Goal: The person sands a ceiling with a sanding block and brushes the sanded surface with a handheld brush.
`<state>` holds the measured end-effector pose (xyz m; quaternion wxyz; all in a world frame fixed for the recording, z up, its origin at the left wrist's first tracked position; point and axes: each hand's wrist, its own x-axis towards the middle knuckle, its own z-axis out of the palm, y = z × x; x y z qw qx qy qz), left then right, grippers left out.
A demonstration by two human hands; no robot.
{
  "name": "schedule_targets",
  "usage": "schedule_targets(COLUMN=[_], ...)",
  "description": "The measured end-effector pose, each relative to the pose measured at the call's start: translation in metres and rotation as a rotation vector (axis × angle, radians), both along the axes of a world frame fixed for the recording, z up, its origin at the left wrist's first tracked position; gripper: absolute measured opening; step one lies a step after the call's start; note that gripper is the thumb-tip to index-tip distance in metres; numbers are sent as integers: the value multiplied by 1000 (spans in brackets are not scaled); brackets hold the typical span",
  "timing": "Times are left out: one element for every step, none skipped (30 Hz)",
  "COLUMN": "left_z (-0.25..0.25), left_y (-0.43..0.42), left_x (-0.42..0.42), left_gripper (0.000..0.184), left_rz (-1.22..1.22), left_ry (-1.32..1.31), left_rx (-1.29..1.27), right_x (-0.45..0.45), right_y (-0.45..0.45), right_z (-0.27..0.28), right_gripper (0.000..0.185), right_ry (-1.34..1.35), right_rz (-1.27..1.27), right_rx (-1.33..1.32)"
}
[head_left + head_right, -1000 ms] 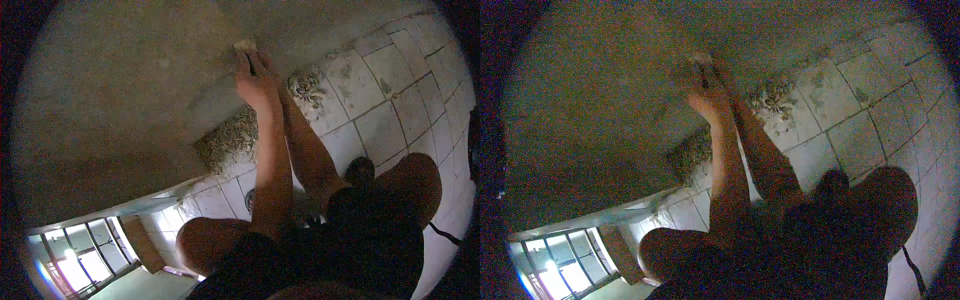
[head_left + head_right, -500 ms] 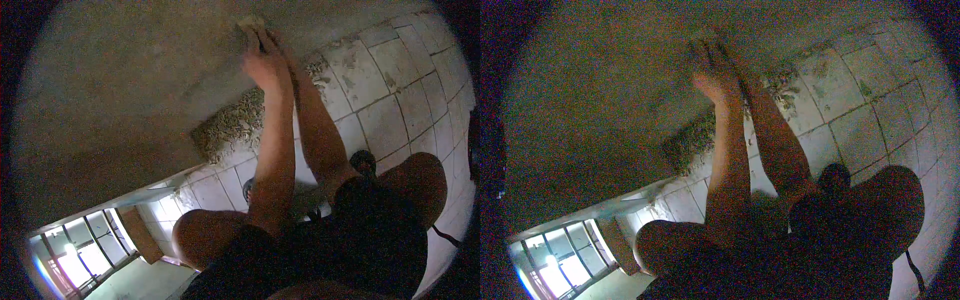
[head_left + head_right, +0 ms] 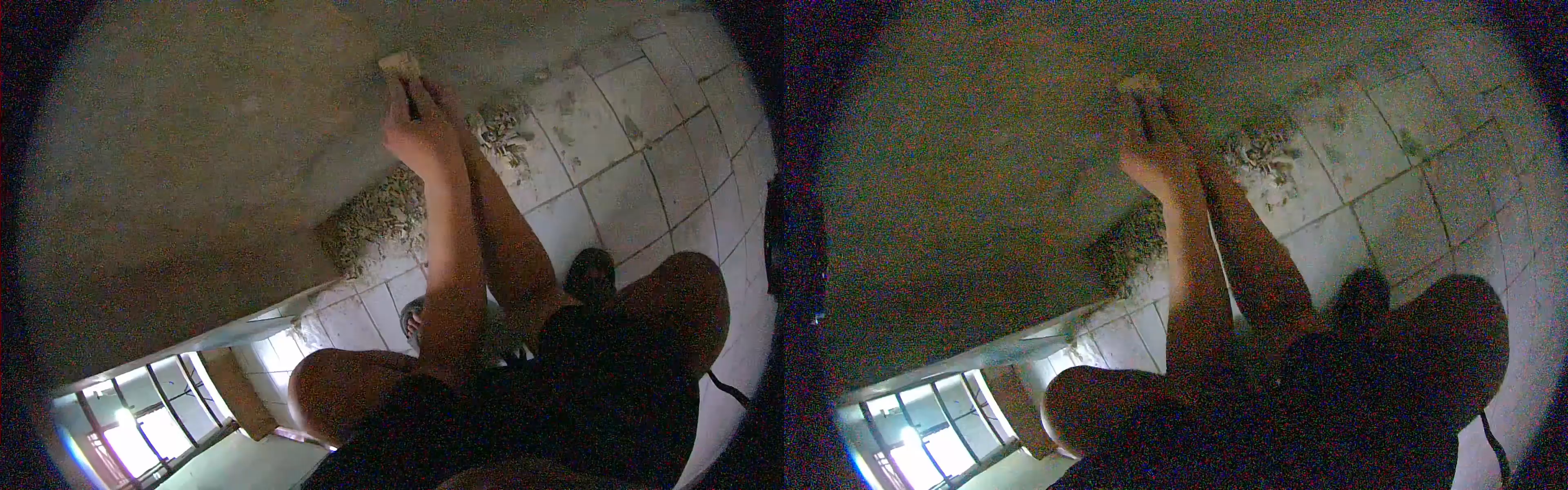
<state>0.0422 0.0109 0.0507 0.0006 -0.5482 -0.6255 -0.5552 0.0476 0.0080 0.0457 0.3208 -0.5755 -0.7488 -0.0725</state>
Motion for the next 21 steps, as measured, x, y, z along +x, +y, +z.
schedule_targets(left_z=[-8, -8, -7, -3, -6, -5, -7, -10, -16, -15, -4, -1, 6, 12, 19, 23, 24, 24, 23, 24, 25], left_y=[3, 4, 4, 2, 3, 9, 4, 5, 13, 13, 6, 15, 11, 9, 7, 7, 8, 8, 6, 5, 5], left_x=[-1, -3, -5, -9, -8, -4, -9, -8, 2, 1, -5, 5, -1, 3, 11, 15, 16, 16, 16, 17, 17], left_gripper=[33, 32, 32, 32, 31, 31, 31, 31, 30, 30, 30, 30, 29, 29, 29, 29, 29, 28, 26, 26, 25], left_rz=[19, 21, 17, 13, 1, -19, -19, -35, -62, -76, -89, -98, -102, -97, -102, -109, -106, -100, -91, -84, -57], left_ry=[63, 66, 46, 25, -8, -30, -47, -77, -125, -161, -190, -226, -257, -260, -306, -352, -356, -338, -317, -315, -287], left_rx=[11, 4, -6, -22, -18, -26, -14, -14, -26, -24, -7, -18, -9, -11, 13, 40, 42, 50, 52, 46, -1], right_x=[-2, -4, -6, -7, -9, -8, -7, -5, -1, 1, 6, 14, 21, 23, 24, 35, 38, 42, 44, 46, 48], right_y=[-1, 1, 3, 6, 9, 9, 8, 7, 7, 7, 12, 19, 30, 30, 31, 40, 42, 42, 43, 43, 44], right_z=[-6, -9, -10, -10, -11, -4, 1, 6, 9, 16, 19, 24, 31, 33, 33, 37, 39, 40, 41, 42, 44], right_gripper=[51, 51, 51, 51, 52, 52, 52, 52, 52, 52, 53, 53, 53, 53, 53, 53, 53, 53, 53, 53, 53], right_ry=[-28, -64, -109, -159, -219, -316, -399, -473, -528, -574, -441, -284, -121, -58, -35, 6, 27, 38, 48, 55, 63], right_rz=[4, 6, 8, 15, 24, 44, 63, 88, 108, 129, 87, 49, 17, -1, -13, -24, -32, -34, -35, -35, -35], right_rx=[-12, -24, -35, -50, -57, -74, -82, -81, -71, -59, -42, -21, 8, 12, 9, 2, 0, -5, -7, -9, -10])
